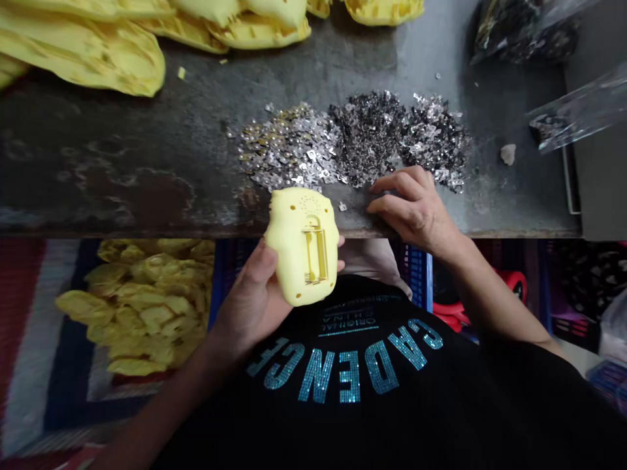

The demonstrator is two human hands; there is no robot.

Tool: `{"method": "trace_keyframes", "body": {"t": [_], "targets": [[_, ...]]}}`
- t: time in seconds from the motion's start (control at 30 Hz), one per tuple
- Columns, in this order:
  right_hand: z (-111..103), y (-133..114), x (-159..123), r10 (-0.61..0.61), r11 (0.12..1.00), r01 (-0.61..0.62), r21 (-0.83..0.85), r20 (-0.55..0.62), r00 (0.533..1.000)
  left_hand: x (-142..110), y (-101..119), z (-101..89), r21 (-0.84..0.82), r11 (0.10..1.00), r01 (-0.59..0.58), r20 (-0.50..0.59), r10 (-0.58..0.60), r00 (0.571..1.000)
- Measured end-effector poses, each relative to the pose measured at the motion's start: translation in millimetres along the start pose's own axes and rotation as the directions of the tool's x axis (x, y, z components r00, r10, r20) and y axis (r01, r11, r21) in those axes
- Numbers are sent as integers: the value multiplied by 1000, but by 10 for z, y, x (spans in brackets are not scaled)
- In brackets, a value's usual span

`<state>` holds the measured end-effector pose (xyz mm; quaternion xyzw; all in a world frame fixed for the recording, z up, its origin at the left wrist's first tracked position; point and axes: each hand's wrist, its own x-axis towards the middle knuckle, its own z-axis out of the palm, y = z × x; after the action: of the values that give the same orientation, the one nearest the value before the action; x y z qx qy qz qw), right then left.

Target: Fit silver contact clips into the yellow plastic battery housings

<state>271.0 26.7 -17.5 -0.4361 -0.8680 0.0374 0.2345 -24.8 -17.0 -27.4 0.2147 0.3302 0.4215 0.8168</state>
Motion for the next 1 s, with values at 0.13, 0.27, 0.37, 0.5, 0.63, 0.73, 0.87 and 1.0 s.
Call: {"method": "trace_keyframes", "body": {"t": [0.13, 0.27, 0.37, 0.5, 0.63, 0.73, 0.87, 1.0], "targets": [[-8, -36, -152, 179, 980, -165, 115, -124, 976, 27, -35, 8, 9, 1000, -25, 0, 25, 1000], [47, -109, -169, 300, 953, -295, 71, -78, 951, 38, -44, 39, 32, 999, -39, 6, 39, 999], [141, -130, -100, 299, 954, -299, -9, -41, 953, 43, -51, 77, 13, 999, -29, 16, 29, 999], [161, -148, -18, 262, 965, -261, 29, -49, 964, 38, -77, 126, -62, 998, -10, 18, 12, 1000], [-52, -302, 51, 181, 942, -161, 295, -42, 983, 37, -102, 137, -73, 994, 76, 20, -75, 997], [-229, -447, 124, 115, 921, -86, 379, -54, 992, 22, -106, 136, -45, 982, 185, 97, -180, 979], [-321, -534, 206, 1, 940, 2, 340, -8, 1000, -20, -93, 189, -50, 977, 209, 102, -203, 974], [-330, -528, 239, -112, 954, 97, 283, 38, 993, -54, -81, 265, -85, 981, 172, 94, -164, 982]]}}
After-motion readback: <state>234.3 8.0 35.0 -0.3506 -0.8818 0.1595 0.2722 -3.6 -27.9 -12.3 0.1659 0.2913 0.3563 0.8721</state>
